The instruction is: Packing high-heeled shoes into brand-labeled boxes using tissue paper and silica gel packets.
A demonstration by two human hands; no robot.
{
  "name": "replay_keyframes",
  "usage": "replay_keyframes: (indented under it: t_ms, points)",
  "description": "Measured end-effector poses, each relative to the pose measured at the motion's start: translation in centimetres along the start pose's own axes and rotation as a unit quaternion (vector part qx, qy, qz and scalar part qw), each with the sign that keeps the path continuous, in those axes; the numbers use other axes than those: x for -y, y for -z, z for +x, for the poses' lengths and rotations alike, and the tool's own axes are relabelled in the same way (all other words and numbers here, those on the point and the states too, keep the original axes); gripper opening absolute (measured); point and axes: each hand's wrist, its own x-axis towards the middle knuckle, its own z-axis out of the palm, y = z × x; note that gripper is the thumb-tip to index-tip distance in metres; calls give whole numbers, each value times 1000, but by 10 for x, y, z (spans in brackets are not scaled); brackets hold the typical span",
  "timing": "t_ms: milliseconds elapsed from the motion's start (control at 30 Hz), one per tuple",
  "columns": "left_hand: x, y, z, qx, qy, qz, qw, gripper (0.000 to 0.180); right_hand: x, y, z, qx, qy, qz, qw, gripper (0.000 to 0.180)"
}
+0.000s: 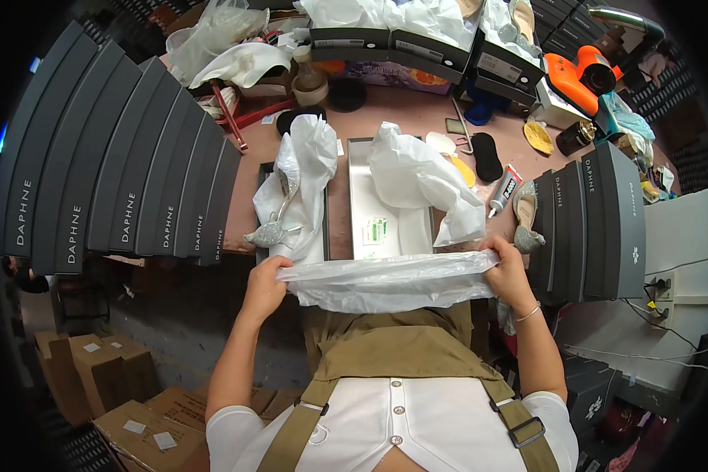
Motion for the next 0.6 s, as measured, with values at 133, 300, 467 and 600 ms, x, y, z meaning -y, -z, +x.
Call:
replay_keyframes:
  t_ms: [133, 300, 467, 600]
  points:
    - [16, -13, -1, -81, 193, -653, 727, 12, -9, 10, -10, -31, -130, 131, 982, 11]
    - [16, -32, -2, -39, 155, -631, 759, 18, -15, 8, -16, -55, -126, 223, 965, 9]
    - [7, -36, 2, -14, 154, -605, 781, 29, -21, 11, -19, -35, -98, 171, 980, 12]
    - [30, -32, 5, 8, 136, -694, 708, 22, -43, 14, -21, -18, 12, 102, 995, 18]
